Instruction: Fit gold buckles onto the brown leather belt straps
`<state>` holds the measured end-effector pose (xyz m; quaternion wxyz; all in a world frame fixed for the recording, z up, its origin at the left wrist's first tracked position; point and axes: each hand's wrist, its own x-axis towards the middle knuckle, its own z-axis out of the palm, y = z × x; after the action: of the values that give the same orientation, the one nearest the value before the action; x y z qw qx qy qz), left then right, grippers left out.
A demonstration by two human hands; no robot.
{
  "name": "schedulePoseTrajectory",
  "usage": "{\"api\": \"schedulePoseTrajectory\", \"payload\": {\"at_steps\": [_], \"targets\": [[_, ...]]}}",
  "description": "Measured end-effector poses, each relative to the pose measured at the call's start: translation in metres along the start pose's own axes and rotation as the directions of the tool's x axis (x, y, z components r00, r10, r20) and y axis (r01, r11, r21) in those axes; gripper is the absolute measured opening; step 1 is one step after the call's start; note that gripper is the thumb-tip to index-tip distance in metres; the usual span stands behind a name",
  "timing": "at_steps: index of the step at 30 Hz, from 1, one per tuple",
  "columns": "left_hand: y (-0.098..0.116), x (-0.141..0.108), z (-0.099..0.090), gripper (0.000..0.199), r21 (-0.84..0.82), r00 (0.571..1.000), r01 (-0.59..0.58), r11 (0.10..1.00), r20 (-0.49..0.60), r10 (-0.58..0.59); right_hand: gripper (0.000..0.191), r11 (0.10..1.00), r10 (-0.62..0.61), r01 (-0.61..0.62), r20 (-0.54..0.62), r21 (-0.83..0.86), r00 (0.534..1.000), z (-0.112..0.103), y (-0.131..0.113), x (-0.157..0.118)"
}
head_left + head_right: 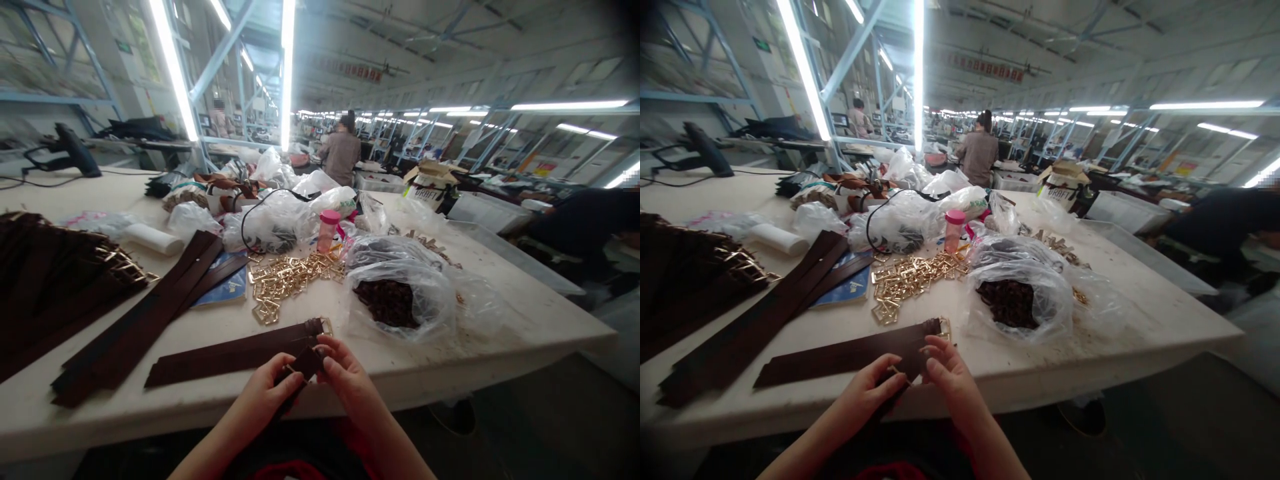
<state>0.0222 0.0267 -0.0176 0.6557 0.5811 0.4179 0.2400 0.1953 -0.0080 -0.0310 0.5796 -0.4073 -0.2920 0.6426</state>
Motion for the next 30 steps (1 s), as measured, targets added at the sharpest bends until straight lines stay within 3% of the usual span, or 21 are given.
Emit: {"api": "schedulePoseTrajectory", "payload": {"at_steps": [4, 9, 16, 25, 30], "targets": [[-0.003, -0.002, 0.001, 0.033, 0.010, 1.000, -0.013, 1.000, 0.019, 0.013, 0.031, 0.990, -0.023, 0.024, 0.012, -0.137, 1.000, -0.005, 0.006, -0.002], [-0.008, -0.003, 0.002, 0.031, 0.045, 0.999, -0.026, 0.999, 0.037, 0.024, 0.032, 0.969, -0.070, 0.051, -0.071, -0.243, 0.995, 0.001, 0.012, 0.002], [-0.009, -0.001, 0.000, 0.028, 0.049, 1.000, -0.004, 0.999, 0.029, 0.003, 0.045, 0.840, -0.131, 0.076, -0.066, -0.536, 0.989, 0.003, 0.024, 0.008], [-0.008, 0.003, 0.001, 0.031, 0.030, 0.999, -0.004, 1.000, 0.041, 0.002, 0.049, 0.851, -0.067, 0.049, -0.016, -0.523, 0.998, 0.004, 0.009, 0.002], [-0.008, 0.003, 0.005, 0.030, 0.028, 0.999, 0.008, 1.000, 0.048, -0.009, 0.053, 0.897, -0.068, 0.028, -0.076, -0.441, 0.995, 0.006, 0.008, 0.006]]}}
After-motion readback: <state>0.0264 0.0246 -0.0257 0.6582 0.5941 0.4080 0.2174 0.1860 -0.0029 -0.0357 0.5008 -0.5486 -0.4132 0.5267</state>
